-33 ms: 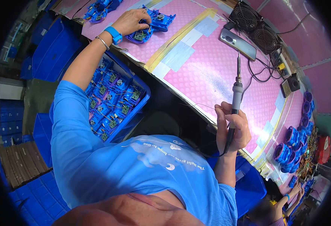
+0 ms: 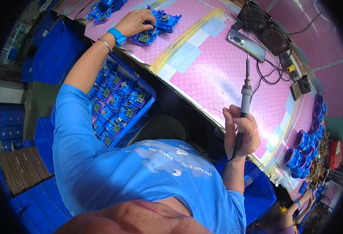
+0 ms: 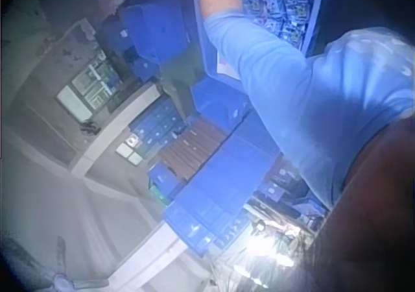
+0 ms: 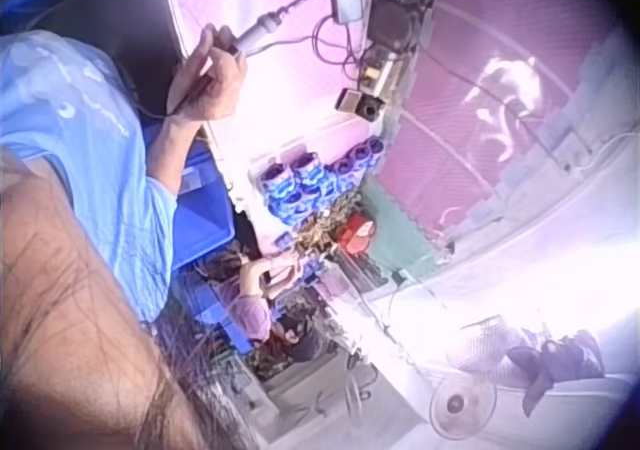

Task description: Soldering electronic components onto circuit boards and assembling them into blue plastic housings at a factory workbench.

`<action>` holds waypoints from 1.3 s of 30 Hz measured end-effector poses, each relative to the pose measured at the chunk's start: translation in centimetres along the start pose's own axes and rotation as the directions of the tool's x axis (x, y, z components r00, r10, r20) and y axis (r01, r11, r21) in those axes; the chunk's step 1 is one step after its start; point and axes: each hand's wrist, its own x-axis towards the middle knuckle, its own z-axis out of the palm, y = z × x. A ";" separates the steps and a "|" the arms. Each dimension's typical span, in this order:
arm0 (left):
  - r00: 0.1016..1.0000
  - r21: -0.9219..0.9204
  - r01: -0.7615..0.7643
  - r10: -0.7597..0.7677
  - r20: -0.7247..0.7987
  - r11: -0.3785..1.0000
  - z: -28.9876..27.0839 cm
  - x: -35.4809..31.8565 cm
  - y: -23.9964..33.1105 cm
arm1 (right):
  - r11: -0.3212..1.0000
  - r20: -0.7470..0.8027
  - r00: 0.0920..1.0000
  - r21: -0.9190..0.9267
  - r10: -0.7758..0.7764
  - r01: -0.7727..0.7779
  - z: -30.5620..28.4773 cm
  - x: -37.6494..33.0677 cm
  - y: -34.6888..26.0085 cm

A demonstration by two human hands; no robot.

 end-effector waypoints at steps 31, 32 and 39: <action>0.205 0.137 0.963 -0.960 0.193 0.233 -1.7 -56.3 1.1 | 0.998 0.143 0.988 -0.025 -0.060 0.064 0.9 -1.0 -1.8; 0.195 0.136 0.963 -0.948 0.252 0.234 -2.0 -55.3 0.9 | 0.997 0.141 0.988 -0.034 -0.065 0.070 1.0 -1.0 -2.0; 0.451 0.088 0.890 -0.892 -0.022 0.447 -5.1 -44.3 -6.0 | 0.984 0.136 0.990 0.178 -0.025 0.000 3.5 -0.9 -1.1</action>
